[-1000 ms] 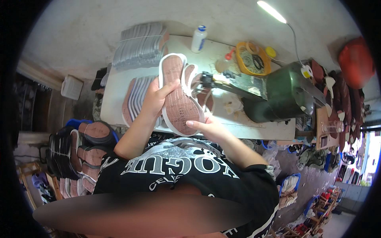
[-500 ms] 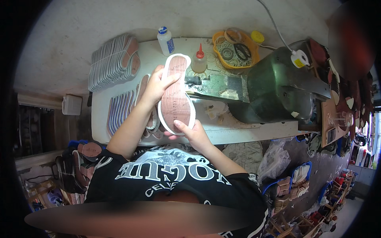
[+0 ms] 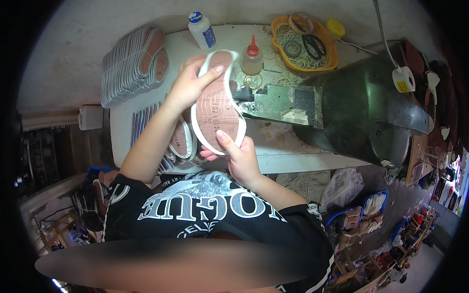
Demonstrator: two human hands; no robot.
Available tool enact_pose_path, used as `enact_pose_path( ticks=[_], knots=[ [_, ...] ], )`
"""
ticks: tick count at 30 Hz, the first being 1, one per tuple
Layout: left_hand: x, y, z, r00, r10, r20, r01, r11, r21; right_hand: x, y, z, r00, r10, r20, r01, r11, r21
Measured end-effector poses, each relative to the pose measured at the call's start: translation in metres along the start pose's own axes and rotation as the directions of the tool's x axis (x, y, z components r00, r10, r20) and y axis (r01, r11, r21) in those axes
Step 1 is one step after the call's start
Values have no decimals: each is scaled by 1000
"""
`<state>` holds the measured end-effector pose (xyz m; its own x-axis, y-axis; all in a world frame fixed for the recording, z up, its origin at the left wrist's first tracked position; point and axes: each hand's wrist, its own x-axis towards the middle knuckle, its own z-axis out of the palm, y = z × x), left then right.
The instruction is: Stitch shoe insoles and outsoles together manually.
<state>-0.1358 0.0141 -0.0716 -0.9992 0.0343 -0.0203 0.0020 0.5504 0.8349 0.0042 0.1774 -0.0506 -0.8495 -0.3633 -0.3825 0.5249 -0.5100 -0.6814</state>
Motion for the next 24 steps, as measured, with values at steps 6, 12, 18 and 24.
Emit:
enact_pose_path(
  ticks=[6, 12, 18, 24],
  knots=[
    [18, 30, -40, 755, 562, 339, -615, 786, 67, 10, -11, 12, 1000, -9, -1, 9, 1000, 26],
    [41, 45, -48, 521, 273, 809, -539, 840, 63, 13, -21, 13, 999, 43, 2, -44, 997, 61],
    [34, 49, -58, 600, 167, 783, -451, 878, 159, 13, -14, 9, 995, -94, 36, 96, 994, -44],
    [28, 35, -65, 655, 229, 720, -416, 905, 90, 19, -23, 17, 997, -67, -31, 68, 997, 41]
  ],
)
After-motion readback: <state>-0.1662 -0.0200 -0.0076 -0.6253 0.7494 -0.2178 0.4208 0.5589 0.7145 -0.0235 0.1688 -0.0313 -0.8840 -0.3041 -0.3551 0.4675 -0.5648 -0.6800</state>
